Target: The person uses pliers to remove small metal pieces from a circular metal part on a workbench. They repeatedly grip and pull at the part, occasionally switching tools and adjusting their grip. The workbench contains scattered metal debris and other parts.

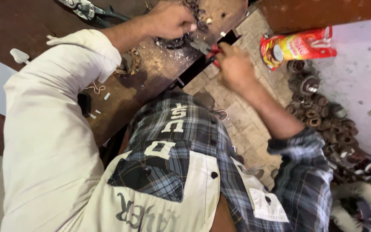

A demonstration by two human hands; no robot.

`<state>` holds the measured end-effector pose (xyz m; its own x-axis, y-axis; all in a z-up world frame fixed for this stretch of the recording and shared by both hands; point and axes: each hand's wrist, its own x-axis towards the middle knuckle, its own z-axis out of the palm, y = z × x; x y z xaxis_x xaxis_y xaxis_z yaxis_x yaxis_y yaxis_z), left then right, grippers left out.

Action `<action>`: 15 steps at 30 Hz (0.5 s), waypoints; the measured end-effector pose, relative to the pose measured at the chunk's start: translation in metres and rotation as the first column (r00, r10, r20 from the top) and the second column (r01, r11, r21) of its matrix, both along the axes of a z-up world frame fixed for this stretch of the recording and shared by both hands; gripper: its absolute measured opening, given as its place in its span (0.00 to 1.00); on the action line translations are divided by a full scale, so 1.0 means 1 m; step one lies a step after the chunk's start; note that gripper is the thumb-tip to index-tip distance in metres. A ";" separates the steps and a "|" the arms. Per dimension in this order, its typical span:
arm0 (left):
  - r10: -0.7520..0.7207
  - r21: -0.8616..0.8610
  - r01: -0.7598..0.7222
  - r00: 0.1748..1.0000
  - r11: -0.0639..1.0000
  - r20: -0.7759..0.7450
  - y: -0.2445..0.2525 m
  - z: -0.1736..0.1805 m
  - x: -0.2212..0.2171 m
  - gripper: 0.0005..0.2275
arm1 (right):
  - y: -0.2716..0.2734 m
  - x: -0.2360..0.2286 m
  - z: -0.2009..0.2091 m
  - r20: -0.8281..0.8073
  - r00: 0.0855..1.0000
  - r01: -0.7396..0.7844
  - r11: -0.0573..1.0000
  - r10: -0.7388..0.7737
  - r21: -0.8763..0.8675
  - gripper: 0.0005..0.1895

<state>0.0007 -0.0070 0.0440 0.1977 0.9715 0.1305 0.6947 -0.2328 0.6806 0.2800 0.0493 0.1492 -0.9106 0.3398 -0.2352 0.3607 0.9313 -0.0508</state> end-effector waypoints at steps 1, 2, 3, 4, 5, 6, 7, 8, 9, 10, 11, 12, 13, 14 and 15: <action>-0.004 -0.074 0.001 0.999 0.997 -0.052 -0.002 0.002 -0.002 0.12 | 0.004 -0.002 -0.004 0.007 1.000 0.024 0.994 -0.024 -0.106 0.23; -0.013 -0.148 -0.003 0.995 0.989 -0.102 -0.004 0.004 -0.005 0.13 | 0.010 -0.003 -0.009 0.018 0.999 0.049 0.976 -0.047 -0.211 0.22; -0.040 -0.139 0.031 0.998 0.990 -0.058 -0.006 0.004 0.000 0.12 | 0.009 0.004 -0.013 0.041 0.996 0.093 0.945 -0.084 -0.314 0.21; -0.066 -0.129 0.064 0.998 0.990 -0.014 -0.008 0.004 0.004 0.12 | 0.006 0.009 -0.019 0.077 0.985 0.170 0.859 -0.152 -0.484 0.21; -0.080 -0.103 0.081 0.997 0.991 0.014 -0.003 0.008 0.000 0.12 | 0.012 0.007 -0.023 0.107 0.974 0.223 0.749 -0.201 -0.624 0.21; -0.071 -0.104 0.068 0.997 0.992 -0.020 0.000 0.012 -0.003 0.12 | 0.014 0.005 -0.027 0.144 0.959 0.267 0.614 -0.243 -0.743 0.21; -0.053 -0.111 0.046 0.997 0.993 -0.054 0.000 0.015 -0.007 0.12 | 0.016 0.002 -0.033 0.019 0.972 0.169 0.635 -0.236 -0.754 0.22; -0.034 -0.117 0.024 0.995 0.993 -0.089 0.003 0.017 -0.010 0.12 | 0.016 0.000 -0.038 -0.105 0.969 0.069 0.653 -0.224 -0.754 0.24; -0.043 -0.126 0.035 0.997 0.991 -0.064 -0.003 0.014 -0.009 0.12 | 0.007 0.004 -0.047 -0.218 0.952 -0.025 0.657 -0.214 -0.754 0.26; -0.052 -0.133 0.046 0.998 0.990 -0.040 -0.008 0.010 -0.008 0.12 | 0.005 0.006 -0.056 -0.113 0.958 0.060 0.570 -0.262 -0.820 0.23; -0.076 -0.133 0.073 0.997 0.988 -0.016 -0.007 0.007 -0.006 0.13 | 0.002 0.010 -0.063 -0.004 0.950 0.153 0.479 -0.312 -0.864 0.20; -0.069 -0.121 0.067 0.998 0.990 -0.014 -0.009 0.004 -0.005 0.13 | -0.002 0.015 -0.069 0.107 0.931 0.244 0.380 -0.348 -0.892 0.18; -0.063 -0.096 0.061 0.998 0.994 -0.021 -0.004 0.002 -0.009 0.13 | 0.000 0.013 -0.074 -0.029 0.945 0.172 0.570 -0.325 -0.803 0.19; -0.057 -0.071 0.055 0.998 0.996 -0.028 0.001 0.001 -0.015 0.13 | 0.000 0.011 -0.079 -0.156 0.949 0.102 0.735 -0.274 -0.671 0.20; -0.073 -0.037 0.072 0.997 0.997 -0.019 0.001 -0.003 -0.017 0.13 | -0.003 0.012 -0.083 -0.262 0.944 0.046 0.863 -0.202 -0.502 0.21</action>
